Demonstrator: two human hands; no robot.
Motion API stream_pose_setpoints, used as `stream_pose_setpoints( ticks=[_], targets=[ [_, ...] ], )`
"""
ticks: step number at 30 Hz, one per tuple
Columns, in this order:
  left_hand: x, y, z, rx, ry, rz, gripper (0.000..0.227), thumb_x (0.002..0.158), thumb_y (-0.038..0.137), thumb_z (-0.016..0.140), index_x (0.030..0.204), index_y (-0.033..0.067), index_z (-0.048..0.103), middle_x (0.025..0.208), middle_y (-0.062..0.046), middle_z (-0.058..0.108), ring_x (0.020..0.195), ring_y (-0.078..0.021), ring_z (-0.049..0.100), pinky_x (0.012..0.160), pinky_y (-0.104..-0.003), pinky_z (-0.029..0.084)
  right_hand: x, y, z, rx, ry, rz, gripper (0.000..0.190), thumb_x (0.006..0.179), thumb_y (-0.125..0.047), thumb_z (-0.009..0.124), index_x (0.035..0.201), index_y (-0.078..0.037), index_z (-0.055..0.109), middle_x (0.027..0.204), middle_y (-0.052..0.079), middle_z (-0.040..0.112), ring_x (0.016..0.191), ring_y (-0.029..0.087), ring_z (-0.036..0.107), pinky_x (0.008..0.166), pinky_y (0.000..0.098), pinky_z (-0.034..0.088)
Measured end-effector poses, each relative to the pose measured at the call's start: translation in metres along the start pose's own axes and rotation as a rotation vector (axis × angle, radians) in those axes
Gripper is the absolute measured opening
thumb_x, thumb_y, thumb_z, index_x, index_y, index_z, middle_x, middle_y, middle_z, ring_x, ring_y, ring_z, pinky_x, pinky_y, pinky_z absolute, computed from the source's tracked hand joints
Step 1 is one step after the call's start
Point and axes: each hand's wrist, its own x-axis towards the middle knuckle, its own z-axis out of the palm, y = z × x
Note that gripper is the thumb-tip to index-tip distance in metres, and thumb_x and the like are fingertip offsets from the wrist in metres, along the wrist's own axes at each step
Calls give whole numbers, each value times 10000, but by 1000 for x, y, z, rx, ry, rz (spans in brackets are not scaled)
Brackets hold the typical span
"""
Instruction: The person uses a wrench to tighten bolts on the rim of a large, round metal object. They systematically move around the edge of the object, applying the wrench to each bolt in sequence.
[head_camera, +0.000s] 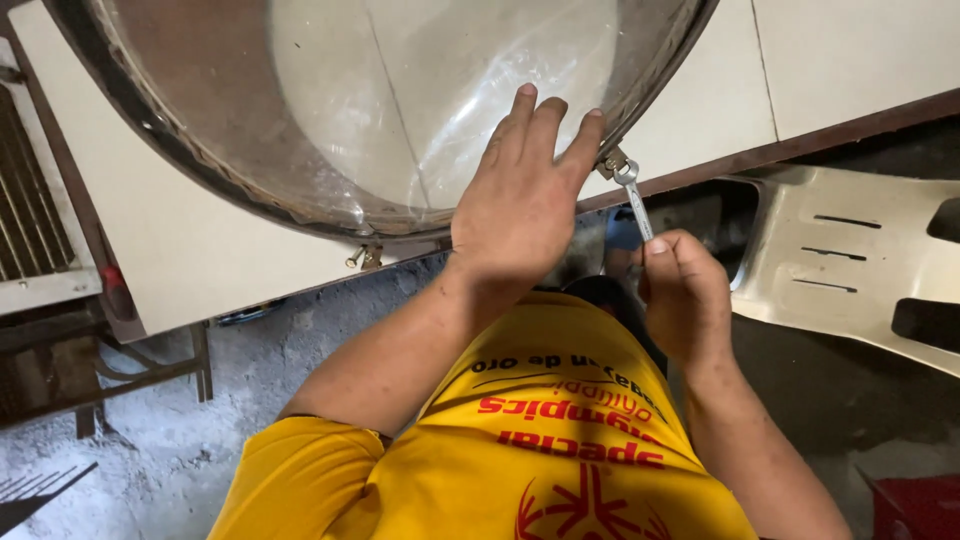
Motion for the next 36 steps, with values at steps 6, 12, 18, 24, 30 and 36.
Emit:
stream_pose_setpoints(
  ticks=[6, 12, 18, 24, 30, 36],
  targets=[
    [0, -2, 3, 47, -1, 5, 649, 895, -39, 509, 1524, 74, 403, 1473, -236, 439, 1483, -476, 295, 1184, -534, 381, -7, -12, 14, -104, 89, 131, 295, 1056, -205, 478, 789, -102, 549, 622, 22, 495, 558, 126, 415, 534, 274, 347],
    [1, -4, 12, 72, 84, 21, 645, 872, 26, 567, 1501, 89, 437, 1430, -208, 479, 1462, -477, 355, 1179, -517, 413, -17, -13, 24, -37, 106, 113, 287, 1078, -225, 488, 816, -124, 548, 606, 8, 470, 515, 105, 390, 477, 251, 316],
    [0, -5, 14, 74, 87, -1, 570, 933, -9, 450, 1492, 102, 446, 1423, -187, 472, 1472, -464, 337, 1197, -506, 394, -19, -2, 37, 0, 110, 7, 270, 1100, -239, 487, 873, -113, 561, 593, 8, 501, 503, 91, 415, 479, 238, 343],
    [-2, -4, 19, 125, 153, 10, 528, 947, 35, 472, 1470, 113, 469, 1396, -180, 500, 1453, -458, 383, 1193, -478, 418, -21, -11, 58, 60, 82, -33, 261, 1103, -243, 437, 884, -130, 524, 592, -5, 487, 470, 88, 382, 426, 246, 313],
    [-2, -4, 16, 152, 106, 12, 546, 952, 84, 467, 1496, 118, 437, 1433, -180, 484, 1463, -451, 359, 1199, -472, 396, -4, -7, 40, 28, 58, 128, 233, 1067, -264, 489, 869, -148, 532, 563, 18, 470, 438, 120, 365, 385, 275, 286],
    [0, -5, 20, 128, 94, 15, 553, 939, 60, 481, 1487, 114, 434, 1431, -185, 468, 1466, -466, 342, 1192, -486, 395, 67, -80, -44, -866, -126, 182, 282, 1082, -389, 576, 1087, -164, 747, 949, 63, 683, 862, 251, 568, 776, 428, 421]
  ],
)
